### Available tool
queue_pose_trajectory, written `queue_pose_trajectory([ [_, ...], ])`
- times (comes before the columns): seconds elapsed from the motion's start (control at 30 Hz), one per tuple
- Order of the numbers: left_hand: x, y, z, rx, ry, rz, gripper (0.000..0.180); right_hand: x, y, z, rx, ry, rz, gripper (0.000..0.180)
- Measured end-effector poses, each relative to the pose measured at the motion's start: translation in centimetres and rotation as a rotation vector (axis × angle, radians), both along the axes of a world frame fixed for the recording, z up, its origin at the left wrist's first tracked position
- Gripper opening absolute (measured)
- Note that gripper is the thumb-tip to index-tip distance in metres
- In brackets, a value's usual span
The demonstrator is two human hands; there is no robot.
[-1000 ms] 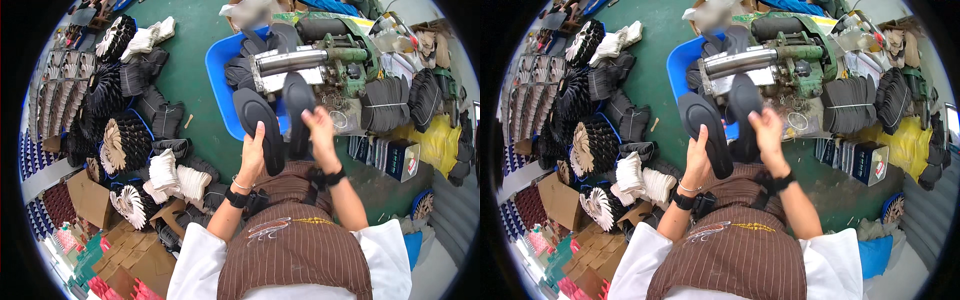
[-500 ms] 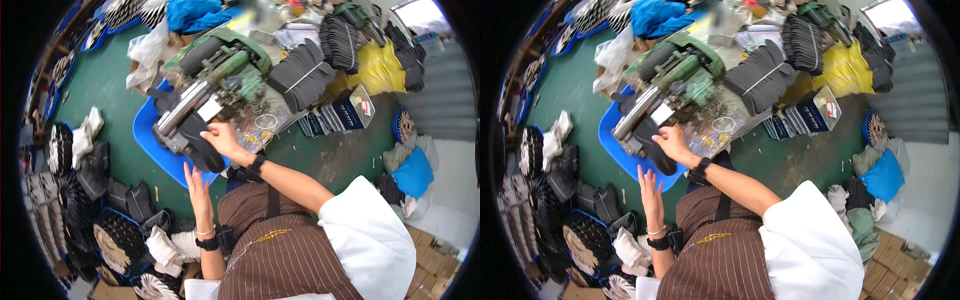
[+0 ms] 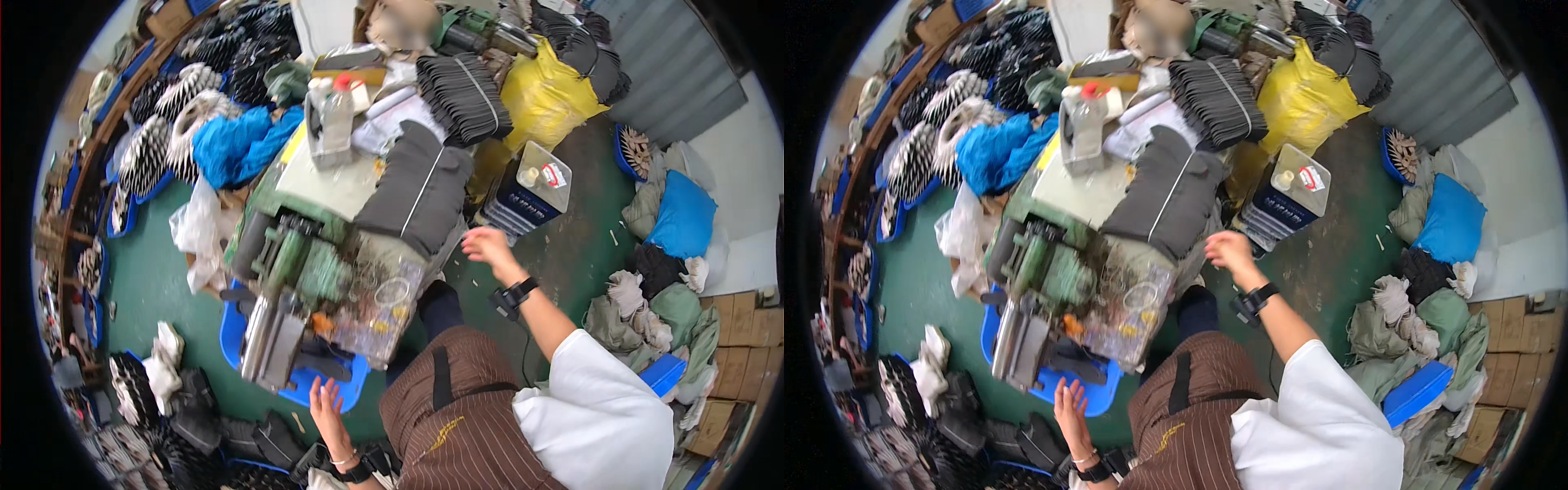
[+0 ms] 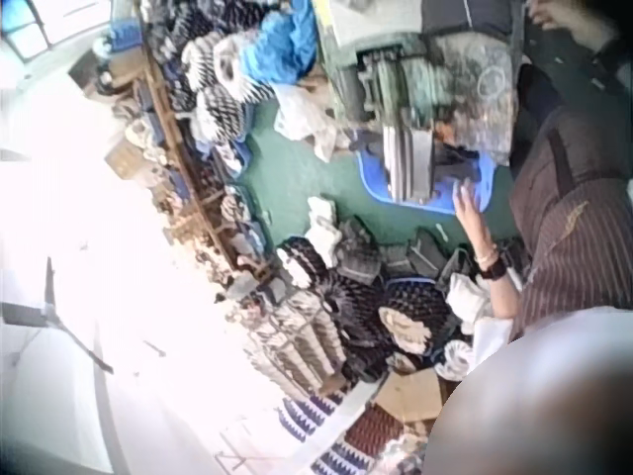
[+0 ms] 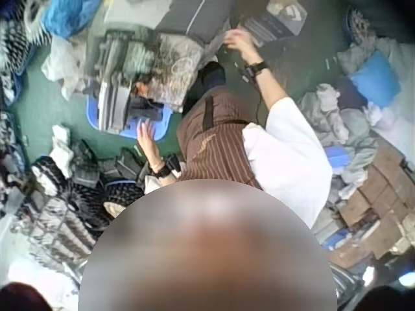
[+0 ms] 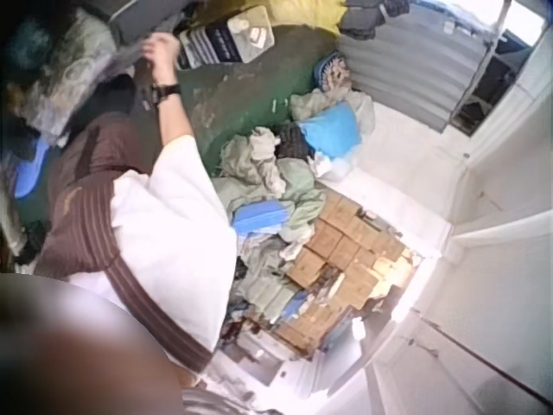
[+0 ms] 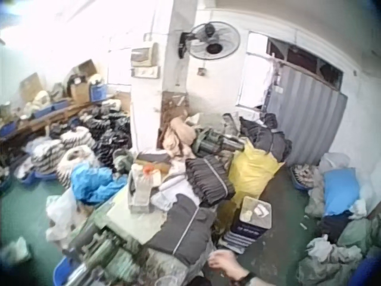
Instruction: The recorder is sorting and stacking shoe insoles at a workstation in a shoe manufacturing facility.
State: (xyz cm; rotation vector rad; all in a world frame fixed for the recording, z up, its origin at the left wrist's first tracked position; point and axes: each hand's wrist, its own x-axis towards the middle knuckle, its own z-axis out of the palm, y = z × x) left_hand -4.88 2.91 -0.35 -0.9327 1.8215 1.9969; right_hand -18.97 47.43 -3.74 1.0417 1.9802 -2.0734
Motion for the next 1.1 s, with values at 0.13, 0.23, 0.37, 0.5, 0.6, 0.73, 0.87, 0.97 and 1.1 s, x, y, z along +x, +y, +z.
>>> queue_pose_trajectory([
  [0.13,-4.1,5.9,-0.5,-0.015,-0.055,-0.072,0.045,-8.3,11.4,0.7,0.275,0.142,-0.128,0.015],
  [0.23,-7.0,11.3,-1.7,-0.023,-0.105,-0.077,0.043,-16.7,18.8,-0.5,0.339,0.131,-0.152,0.019],
  [0.37,-10.0,18.5,-2.0,0.086,-0.227,-0.097,0.040,-29.3,25.9,-3.3,0.669,0.169,-0.098,0.028],
  [0.5,-14.5,25.3,2.5,0.113,-0.128,-0.249,0.040,-37.0,31.0,-5.6,0.979,0.169,-0.129,0.042],
  [0.6,-15.4,26.0,3.5,0.049,-0.126,-0.126,0.042,-39.6,26.8,-4.9,0.979,0.003,-0.025,0.042],
  [0.73,-17.1,27.1,3.1,-0.047,-0.224,-0.128,0.042,-40.5,28.9,-3.8,0.811,0.045,-0.007,0.034],
  [0.87,-20.9,29.0,2.7,-0.058,-0.217,-0.184,0.042,-40.4,29.2,2.0,0.560,0.284,0.025,0.039],
  [0.97,-24.7,31.4,2.8,0.024,-0.066,-0.371,0.043,-38.7,29.2,6.4,0.576,0.547,0.044,0.027],
  [1.1,-29.7,34.3,2.6,0.196,0.193,-0.561,0.054,-34.2,28.6,17.1,-0.227,0.734,0.263,0.034],
])
